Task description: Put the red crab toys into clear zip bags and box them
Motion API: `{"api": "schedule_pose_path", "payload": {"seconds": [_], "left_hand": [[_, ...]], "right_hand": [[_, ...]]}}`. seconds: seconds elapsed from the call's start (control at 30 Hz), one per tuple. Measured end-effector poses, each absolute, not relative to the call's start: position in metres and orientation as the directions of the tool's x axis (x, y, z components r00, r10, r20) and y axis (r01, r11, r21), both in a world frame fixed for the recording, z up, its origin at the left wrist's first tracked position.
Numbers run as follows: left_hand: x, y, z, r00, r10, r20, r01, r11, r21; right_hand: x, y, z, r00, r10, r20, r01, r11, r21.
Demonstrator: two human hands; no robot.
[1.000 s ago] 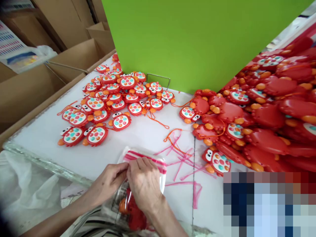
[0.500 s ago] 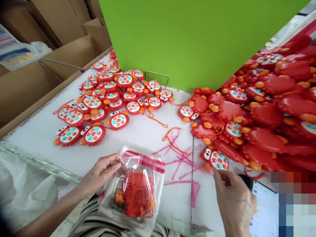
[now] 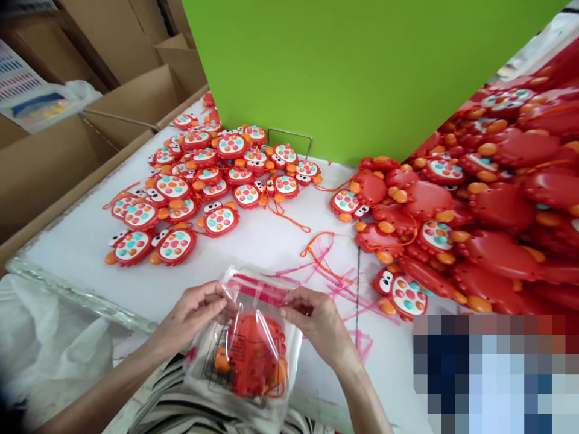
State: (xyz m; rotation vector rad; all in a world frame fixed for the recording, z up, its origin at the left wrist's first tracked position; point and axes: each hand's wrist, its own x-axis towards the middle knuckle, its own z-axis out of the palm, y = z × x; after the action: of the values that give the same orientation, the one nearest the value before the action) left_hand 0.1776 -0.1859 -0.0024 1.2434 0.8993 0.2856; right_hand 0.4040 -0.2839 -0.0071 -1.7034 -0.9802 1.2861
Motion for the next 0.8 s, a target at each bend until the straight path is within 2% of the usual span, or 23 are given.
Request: {"api": "schedule_pose_path", "payload": {"seconds": [0.1, 0.27, 0.5, 0.6, 0.63, 0.7, 0.73, 0.8], "left_hand": [[0.175, -0.186, -0.003, 0.629, 0.635, -0.448, 0.274, 0.358, 0.893], [0.170, -0.182, -0.006, 0.616, 0.647, -0.450, 0.259, 0.373, 0.891], [0.175, -0.190, -0.003, 0.566, 0.734, -0.376, 0.341, 0.208, 0.917], [0.165, -0.188, 0.006, 0.522, 0.759, -0.390, 0.327, 0.245, 0.913], [0.158, -0.183, 0.012, 0.493, 0.779, -0.388, 0.314, 0.256, 0.914], [0.135, -0.164, 0.029, 0.392, 0.858, -0.333, 0.300, 0.223, 0.927], [0.121, -0.152, 0.040, 0.305, 0.917, -0.256, 0.311, 0.158, 0.937], [0.094, -0.125, 0.066, 0.018, 0.997, 0.080, 0.368, -0.081, 0.926]], "right_hand": [[0.406, -0.287, -0.012, 0.169, 0.922, -0.348, 0.109, -0.368, -0.923], [0.407, -0.299, -0.016, 0.175, 0.952, -0.252, 0.217, -0.287, -0.933], [0.404, -0.303, -0.004, 0.165, 0.977, -0.135, 0.498, -0.201, -0.843], [0.428, -0.316, 0.001, 0.339, 0.934, -0.112, 0.659, -0.321, -0.680], [0.438, -0.320, 0.003, 0.418, 0.902, -0.110, 0.701, -0.398, -0.592], [0.453, -0.319, 0.007, 0.505, 0.863, 0.010, 0.796, -0.462, -0.392], [0.455, -0.314, 0.009, 0.498, 0.861, 0.103, 0.841, -0.450, -0.302], [0.449, -0.292, 0.013, 0.380, 0.879, 0.287, 0.921, -0.333, -0.200]]}}
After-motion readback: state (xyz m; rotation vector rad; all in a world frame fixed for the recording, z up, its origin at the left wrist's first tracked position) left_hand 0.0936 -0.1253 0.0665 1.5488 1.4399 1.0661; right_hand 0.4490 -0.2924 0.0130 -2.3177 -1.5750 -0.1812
